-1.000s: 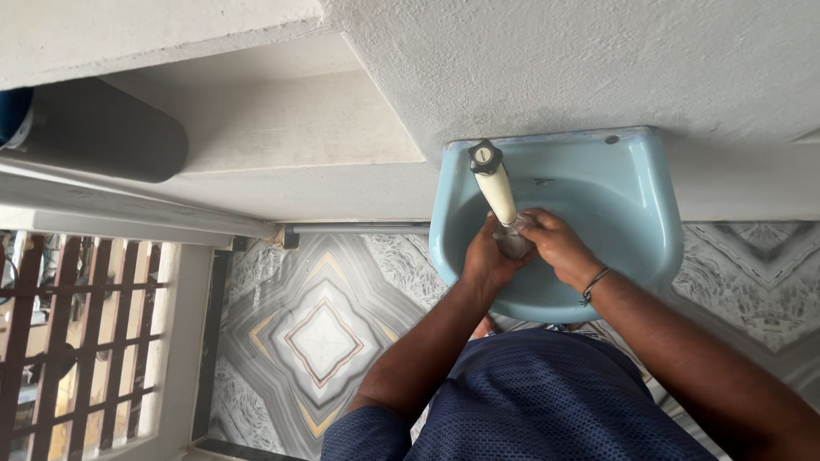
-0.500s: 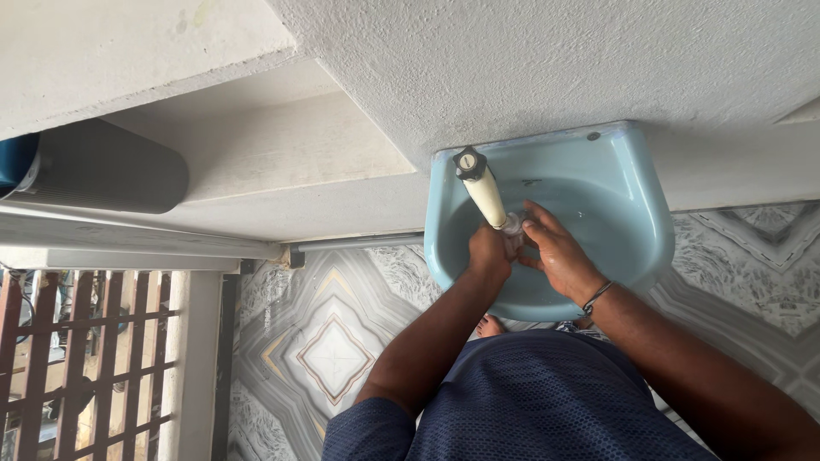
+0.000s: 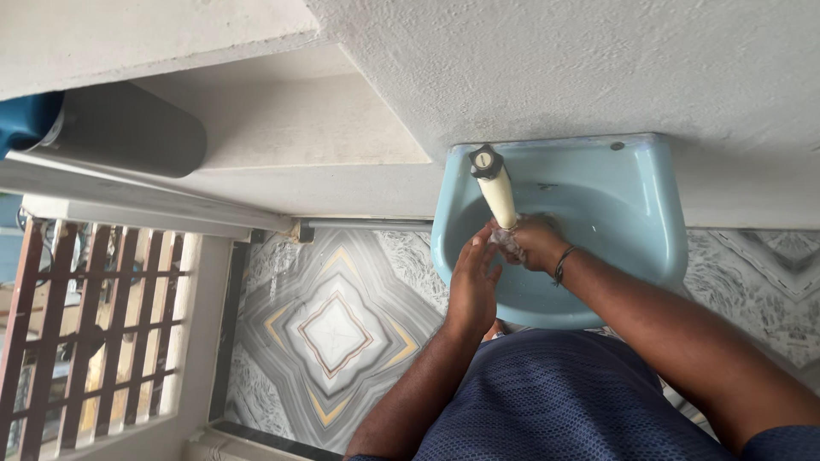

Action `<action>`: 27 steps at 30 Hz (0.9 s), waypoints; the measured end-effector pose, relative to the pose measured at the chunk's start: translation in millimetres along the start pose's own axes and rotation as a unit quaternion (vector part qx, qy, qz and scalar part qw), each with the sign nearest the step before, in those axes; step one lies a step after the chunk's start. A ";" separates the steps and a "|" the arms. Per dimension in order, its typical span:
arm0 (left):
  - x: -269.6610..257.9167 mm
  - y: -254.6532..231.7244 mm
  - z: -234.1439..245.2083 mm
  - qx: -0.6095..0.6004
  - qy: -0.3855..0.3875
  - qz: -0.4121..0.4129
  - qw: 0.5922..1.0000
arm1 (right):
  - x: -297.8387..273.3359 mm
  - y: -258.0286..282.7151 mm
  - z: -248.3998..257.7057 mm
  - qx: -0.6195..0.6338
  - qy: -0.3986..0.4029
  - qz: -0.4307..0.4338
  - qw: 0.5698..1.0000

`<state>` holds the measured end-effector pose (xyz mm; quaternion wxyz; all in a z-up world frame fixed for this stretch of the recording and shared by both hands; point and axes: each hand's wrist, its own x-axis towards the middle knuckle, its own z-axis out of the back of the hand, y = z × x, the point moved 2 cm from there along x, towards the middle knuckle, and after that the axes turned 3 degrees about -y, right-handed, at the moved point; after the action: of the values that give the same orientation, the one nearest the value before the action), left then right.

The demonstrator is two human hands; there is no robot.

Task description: The person wipes down various pipes and fixtures on a wall using a white cloth, then thoroughly wipes the interior and exterior of a small blue washbasin.

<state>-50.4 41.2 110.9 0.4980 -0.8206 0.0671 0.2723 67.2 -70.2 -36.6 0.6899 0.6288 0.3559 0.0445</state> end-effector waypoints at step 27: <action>19.9 20.8 3.7 0.011 0.017 0.009 1.000 | -139.6 91.9 60.5 0.311 -0.097 -0.025 0.945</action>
<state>-43.0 37.3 83.1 0.5035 -0.8186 0.0862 0.2625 32.1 -172.9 104.1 0.4923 0.8042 0.2989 -0.1468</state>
